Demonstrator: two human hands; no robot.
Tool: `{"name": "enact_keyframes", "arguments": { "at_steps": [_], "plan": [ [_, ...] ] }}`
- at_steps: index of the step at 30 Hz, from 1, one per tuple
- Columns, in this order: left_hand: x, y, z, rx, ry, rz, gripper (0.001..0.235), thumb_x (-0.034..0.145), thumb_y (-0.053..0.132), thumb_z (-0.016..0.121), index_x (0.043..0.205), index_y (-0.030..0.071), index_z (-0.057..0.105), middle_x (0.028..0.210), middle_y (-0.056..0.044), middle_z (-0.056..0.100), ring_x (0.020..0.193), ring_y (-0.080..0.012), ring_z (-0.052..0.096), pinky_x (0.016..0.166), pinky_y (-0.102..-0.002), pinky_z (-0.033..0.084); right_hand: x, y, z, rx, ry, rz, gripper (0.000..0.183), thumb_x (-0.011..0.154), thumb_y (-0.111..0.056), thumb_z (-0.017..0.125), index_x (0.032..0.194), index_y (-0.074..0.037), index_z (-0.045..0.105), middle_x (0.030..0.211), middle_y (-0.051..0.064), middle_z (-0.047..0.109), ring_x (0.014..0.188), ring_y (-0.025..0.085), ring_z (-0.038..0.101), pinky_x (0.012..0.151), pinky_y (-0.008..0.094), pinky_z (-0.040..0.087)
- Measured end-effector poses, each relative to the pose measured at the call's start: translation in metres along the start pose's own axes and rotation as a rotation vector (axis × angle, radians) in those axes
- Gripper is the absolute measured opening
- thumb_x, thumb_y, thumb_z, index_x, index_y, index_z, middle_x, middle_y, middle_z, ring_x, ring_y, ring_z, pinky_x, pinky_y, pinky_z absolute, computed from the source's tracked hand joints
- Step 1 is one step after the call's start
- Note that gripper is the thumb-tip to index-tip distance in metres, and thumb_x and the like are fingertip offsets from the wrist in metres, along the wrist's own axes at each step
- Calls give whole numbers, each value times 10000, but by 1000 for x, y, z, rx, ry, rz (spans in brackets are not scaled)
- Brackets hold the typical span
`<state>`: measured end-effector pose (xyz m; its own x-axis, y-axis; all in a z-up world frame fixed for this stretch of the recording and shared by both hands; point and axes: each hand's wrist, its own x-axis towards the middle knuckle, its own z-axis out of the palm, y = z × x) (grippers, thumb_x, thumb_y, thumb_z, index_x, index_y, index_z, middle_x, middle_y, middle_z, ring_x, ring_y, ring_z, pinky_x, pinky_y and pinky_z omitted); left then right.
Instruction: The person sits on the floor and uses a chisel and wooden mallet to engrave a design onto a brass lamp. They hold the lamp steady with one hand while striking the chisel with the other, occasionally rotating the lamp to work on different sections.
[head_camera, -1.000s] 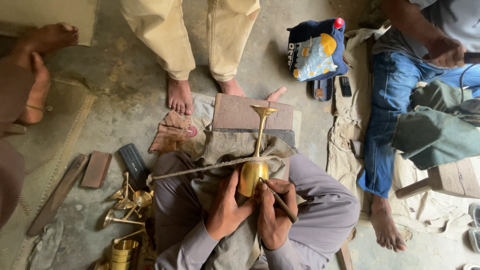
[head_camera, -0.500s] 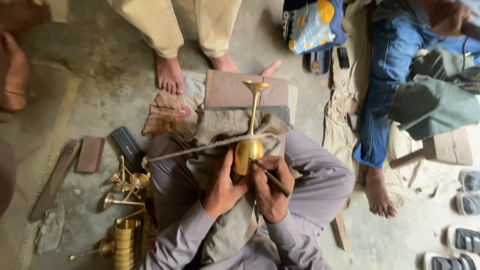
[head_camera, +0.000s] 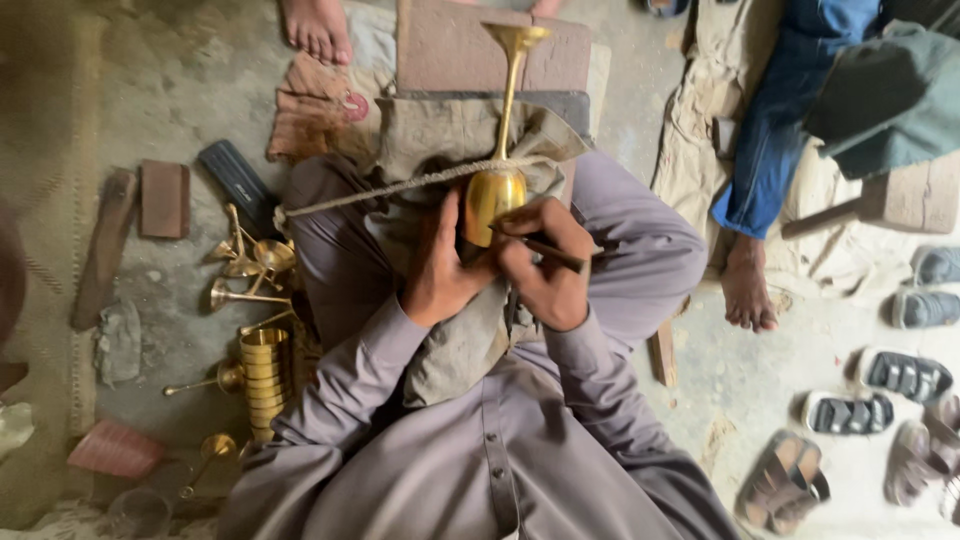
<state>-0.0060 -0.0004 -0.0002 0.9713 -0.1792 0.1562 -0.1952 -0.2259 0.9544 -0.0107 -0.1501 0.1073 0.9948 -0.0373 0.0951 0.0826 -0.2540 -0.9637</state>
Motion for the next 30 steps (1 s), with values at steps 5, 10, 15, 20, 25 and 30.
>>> {"name": "enact_keyframes", "arguments": {
  "at_steps": [5, 10, 15, 20, 25, 30],
  "plan": [
    [5, 11, -5, -252, -46, -226, 897, 837, 385, 830, 1457, -53, 352, 1350, -230, 551, 1255, -313, 559, 1104, -398, 440, -11, 16, -21, 189, 202, 77, 97, 964, 51, 658, 1040, 41, 598, 1065, 122, 629, 924, 164, 643, 834, 293, 569],
    [9, -14, -9, -303, -104, -209, 968, 902, 491, 762, 1532, -86, 308, 1508, -267, 466, 1430, -331, 438, 1209, -409, 337, -32, 34, -58, 225, 245, 130, 99, 1023, -20, 618, 1073, 34, 552, 1232, 168, 657, 990, 175, 699, 843, 326, 601],
    [28, -38, -25, -403, -320, -157, 989, 980, 554, 655, 1573, -114, 231, 1651, -299, 313, 1551, -363, 307, 1261, -418, 254, -54, 43, -70, 209, 167, 211, 157, 1041, -112, 624, 1116, -1, 542, 1058, 155, 729, 835, 146, 671, 717, 275, 566],
    [23, -4, -34, -124, -272, -227, 832, 994, 501, 599, 1541, -78, 360, 1576, -289, 401, 1456, -360, 402, 1184, -416, 340, -69, 28, -54, -189, 80, 219, 173, 992, -128, 678, 1101, -1, 635, 852, 108, 727, 681, 132, 627, 622, 275, 515],
    [-6, 69, -37, 151, -56, -50, 468, 985, 398, 645, 1297, 50, 624, 1249, -147, 646, 1210, -265, 614, 1035, -410, 507, -70, -3, -37, -353, -6, -113, 228, 881, -118, 792, 1030, 12, 678, 867, 119, 692, 716, 180, 675, 657, 304, 532],
    [-23, 92, -37, -142, -240, 228, 187, 1046, 212, 635, 1101, 47, 704, 1162, -107, 754, 1095, -260, 743, 943, -390, 557, -78, 7, -38, -464, -32, -207, 321, 765, -148, 856, 1022, -22, 710, 863, 118, 677, 795, 254, 683, 693, 338, 532]
  ]
}}
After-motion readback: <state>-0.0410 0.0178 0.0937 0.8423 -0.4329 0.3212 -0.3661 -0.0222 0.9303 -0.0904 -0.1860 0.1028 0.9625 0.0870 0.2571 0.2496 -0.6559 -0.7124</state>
